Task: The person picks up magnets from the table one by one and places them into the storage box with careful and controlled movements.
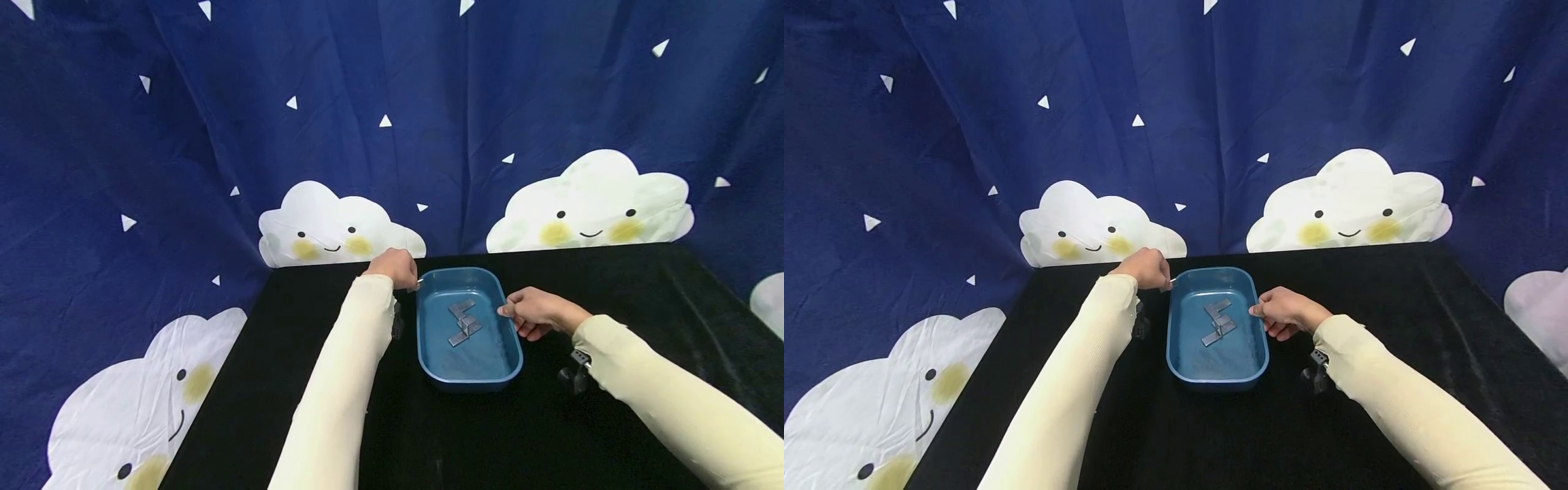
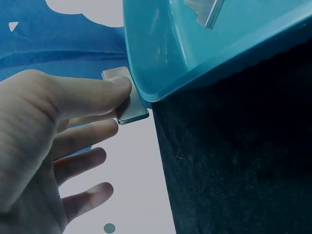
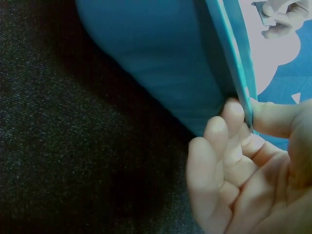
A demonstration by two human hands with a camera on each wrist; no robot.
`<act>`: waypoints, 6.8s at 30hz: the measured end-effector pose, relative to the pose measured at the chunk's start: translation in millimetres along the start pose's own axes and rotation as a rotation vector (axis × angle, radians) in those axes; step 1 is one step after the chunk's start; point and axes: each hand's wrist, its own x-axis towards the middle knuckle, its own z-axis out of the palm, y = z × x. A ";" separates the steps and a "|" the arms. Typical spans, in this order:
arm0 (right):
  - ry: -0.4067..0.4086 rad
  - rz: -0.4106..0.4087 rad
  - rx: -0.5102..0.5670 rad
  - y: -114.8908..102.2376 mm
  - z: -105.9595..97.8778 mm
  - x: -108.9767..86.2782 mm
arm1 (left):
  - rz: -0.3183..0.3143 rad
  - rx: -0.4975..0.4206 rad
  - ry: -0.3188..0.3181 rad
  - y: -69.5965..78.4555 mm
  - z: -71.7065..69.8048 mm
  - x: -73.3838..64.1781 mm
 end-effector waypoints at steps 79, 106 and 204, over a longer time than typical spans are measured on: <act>-0.061 0.028 -0.028 -6.6 -11.8 -0.4 | -0.045 0.181 -0.038 -46.2 -16.4 -21.0; -0.059 0.024 -0.027 -6.5 -11.7 0.1 | 0.005 0.314 0.055 -111.5 -31.7 -63.7; 0.033 -0.038 0.108 8.2 -1.9 -3.3 | 0.113 -0.187 0.321 -119.2 48.6 -97.0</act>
